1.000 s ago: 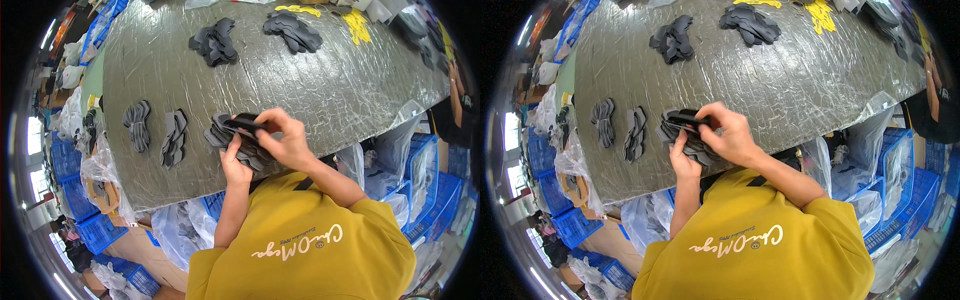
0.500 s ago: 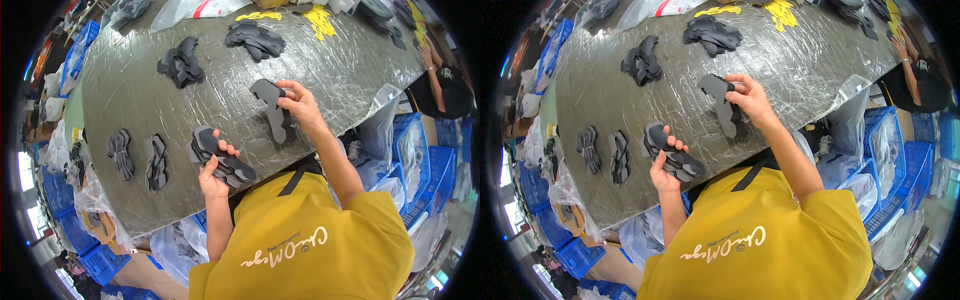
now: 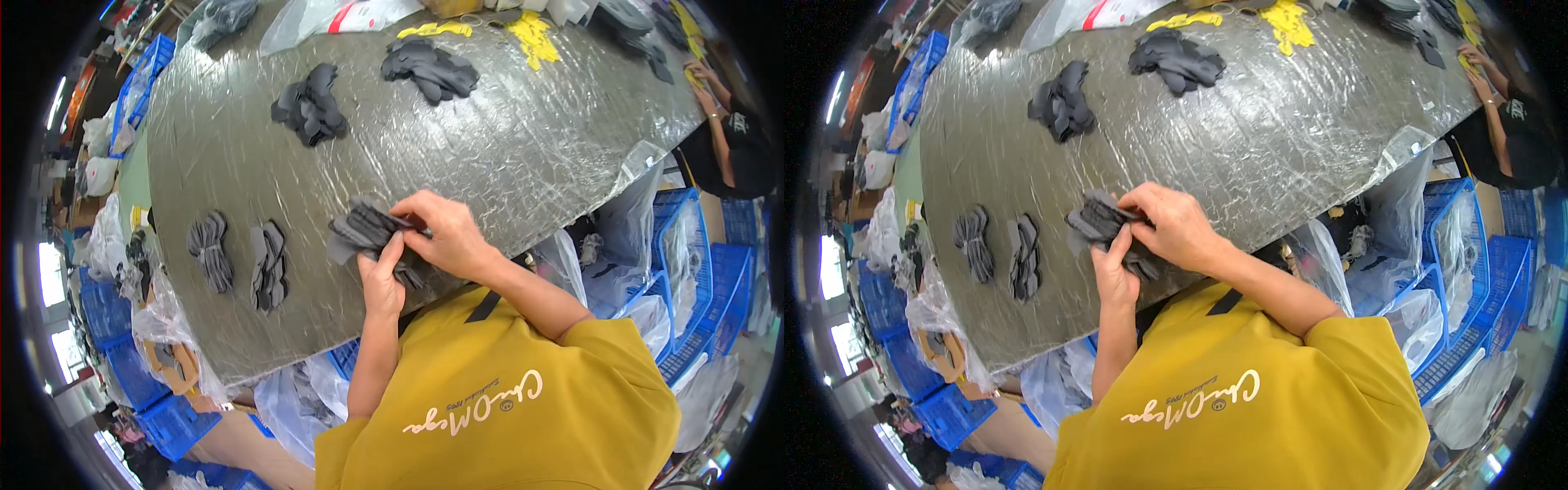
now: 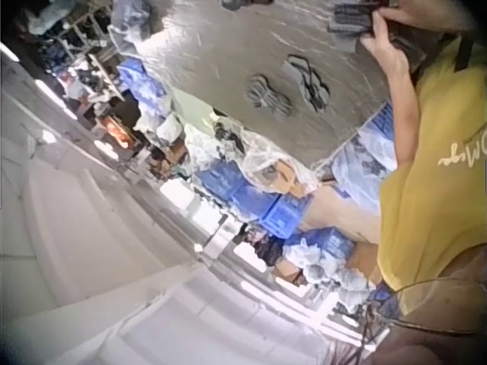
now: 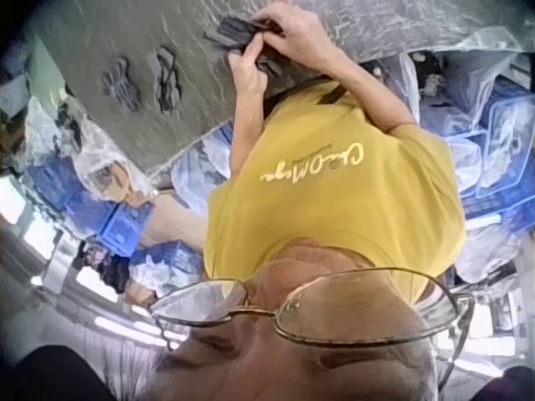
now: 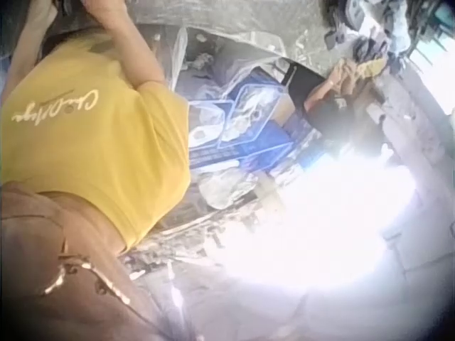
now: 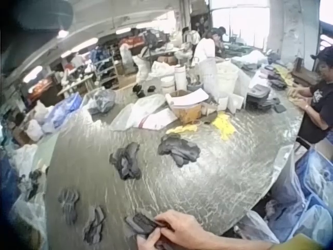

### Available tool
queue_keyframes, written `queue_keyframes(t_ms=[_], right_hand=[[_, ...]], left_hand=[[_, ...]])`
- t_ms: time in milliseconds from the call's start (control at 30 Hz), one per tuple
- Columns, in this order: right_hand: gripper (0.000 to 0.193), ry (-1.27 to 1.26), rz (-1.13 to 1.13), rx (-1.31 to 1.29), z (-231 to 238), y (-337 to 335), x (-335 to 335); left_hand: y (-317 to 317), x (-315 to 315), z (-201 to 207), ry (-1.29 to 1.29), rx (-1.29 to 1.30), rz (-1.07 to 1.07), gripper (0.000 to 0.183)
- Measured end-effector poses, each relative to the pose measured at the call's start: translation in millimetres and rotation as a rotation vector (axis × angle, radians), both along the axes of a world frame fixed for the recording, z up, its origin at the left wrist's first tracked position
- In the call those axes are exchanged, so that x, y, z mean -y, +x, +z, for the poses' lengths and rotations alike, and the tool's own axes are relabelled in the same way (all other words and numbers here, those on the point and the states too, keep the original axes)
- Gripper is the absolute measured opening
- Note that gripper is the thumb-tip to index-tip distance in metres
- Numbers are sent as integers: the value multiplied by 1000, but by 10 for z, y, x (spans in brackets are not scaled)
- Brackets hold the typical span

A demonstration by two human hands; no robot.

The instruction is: The recorder is sorting and counting dark gray shoe upper components on a workbench in a factory setting.

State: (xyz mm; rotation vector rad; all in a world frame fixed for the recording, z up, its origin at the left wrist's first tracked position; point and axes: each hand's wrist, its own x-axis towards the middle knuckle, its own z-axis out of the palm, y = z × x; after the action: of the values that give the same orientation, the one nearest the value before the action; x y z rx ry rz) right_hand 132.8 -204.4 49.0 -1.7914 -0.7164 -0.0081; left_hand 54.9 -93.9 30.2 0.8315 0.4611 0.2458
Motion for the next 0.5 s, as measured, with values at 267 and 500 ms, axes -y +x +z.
queue_keyframes(t_ms=[267, 500], right_hand=[[19, 129, 17, -28, 59, -69, -119], [16, 224, 49, -187, 147, -74, -93]], left_hand=[[-20, -96, -135, -17, 58, 81, 51], [17, -39, -11, 213, 140, 199, 23]])
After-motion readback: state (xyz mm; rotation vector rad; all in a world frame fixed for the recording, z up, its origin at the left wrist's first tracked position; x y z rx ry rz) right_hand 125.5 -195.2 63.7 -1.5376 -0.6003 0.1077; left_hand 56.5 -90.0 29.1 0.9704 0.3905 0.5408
